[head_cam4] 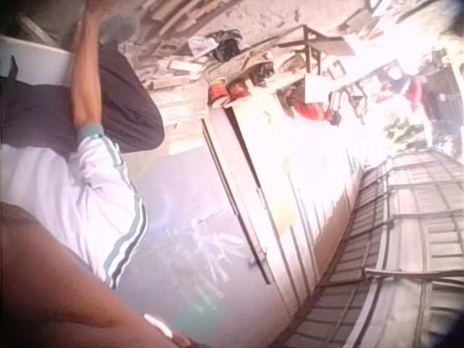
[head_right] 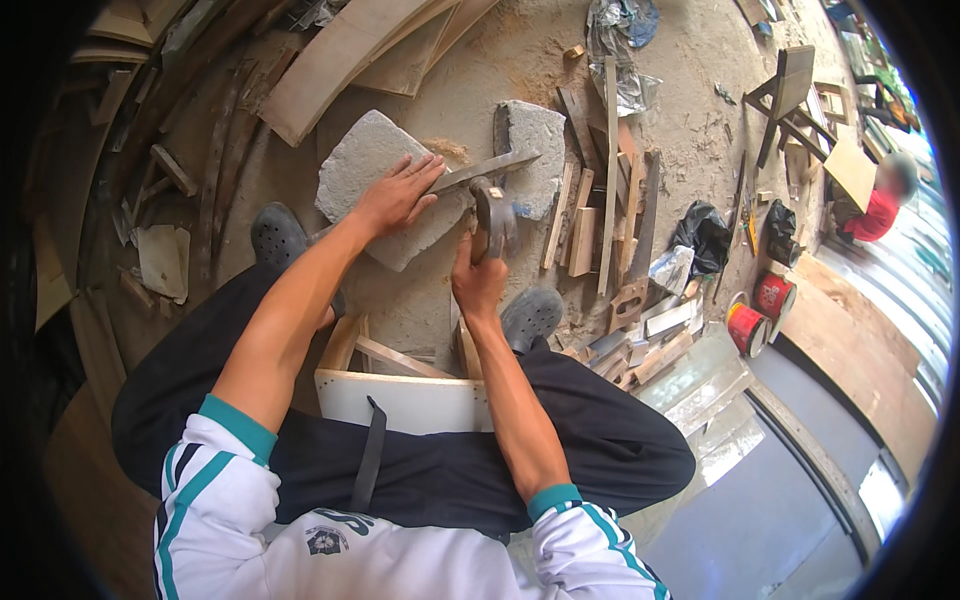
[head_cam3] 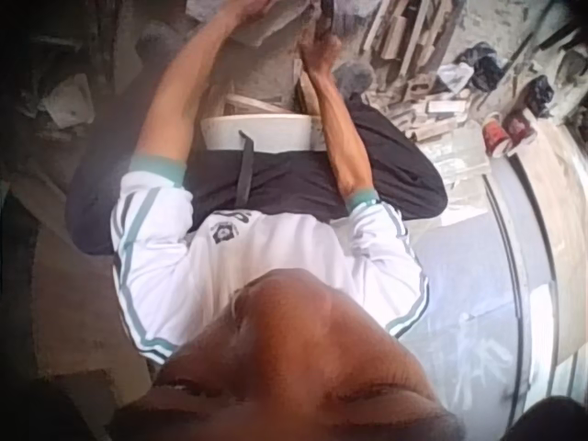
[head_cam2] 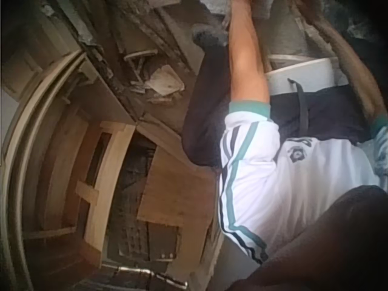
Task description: The person sits on the floor and uses a hammer and chisel to split a piece of wood. They repeatedly strike the chisel to separate the wood into smaller pieces.
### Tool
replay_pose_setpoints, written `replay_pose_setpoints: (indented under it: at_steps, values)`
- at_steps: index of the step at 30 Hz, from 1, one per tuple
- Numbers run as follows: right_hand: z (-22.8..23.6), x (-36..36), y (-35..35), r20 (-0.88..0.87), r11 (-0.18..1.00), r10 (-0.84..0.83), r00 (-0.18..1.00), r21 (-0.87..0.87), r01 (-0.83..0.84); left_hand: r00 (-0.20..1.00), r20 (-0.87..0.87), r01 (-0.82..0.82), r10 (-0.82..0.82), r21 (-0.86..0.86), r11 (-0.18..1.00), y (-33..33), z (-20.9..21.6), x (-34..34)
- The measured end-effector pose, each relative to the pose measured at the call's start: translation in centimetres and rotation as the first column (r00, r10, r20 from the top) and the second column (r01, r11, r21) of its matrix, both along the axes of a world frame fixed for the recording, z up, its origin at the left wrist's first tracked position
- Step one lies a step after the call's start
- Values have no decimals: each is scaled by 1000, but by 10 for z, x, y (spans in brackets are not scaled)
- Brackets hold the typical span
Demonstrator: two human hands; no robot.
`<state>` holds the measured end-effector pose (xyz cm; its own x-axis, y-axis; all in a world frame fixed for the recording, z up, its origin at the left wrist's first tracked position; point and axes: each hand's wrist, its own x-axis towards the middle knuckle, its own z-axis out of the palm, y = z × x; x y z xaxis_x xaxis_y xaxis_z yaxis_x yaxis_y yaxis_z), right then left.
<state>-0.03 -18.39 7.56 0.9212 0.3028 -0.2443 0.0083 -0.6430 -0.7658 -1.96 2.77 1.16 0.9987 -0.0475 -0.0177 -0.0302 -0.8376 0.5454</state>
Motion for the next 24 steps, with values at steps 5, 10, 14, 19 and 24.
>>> replay_pose_setpoints:
  at_steps: [5, 10, 14, 19, 24]
  values:
    - [1, -11, 6, -65, 988, -93, 994, -130, 84, 1000, -8, -1, 1, 14, 1000, 0, -1, -3]
    - [-1, -6, 0, 58, 1000, -8, 998, 27, 7, 1000, -30, 3, -3, -1, 1000, 0, -7, -6]
    - [-7, 6, -2, -31, 969, 88, 996, -229, -92, 1000, -29, 2, -3, -26, 1000, -1, -5, 1]
    - [9, 4, -4, -2, 1000, 17, 1000, -1, -17, 999, -33, 4, -4, -4, 1000, 4, -4, -2]
    - [1, 5, -2, -130, 972, 97, 987, -202, -123, 999, -37, 29, -28, 5, 1000, -1, -5, -1]
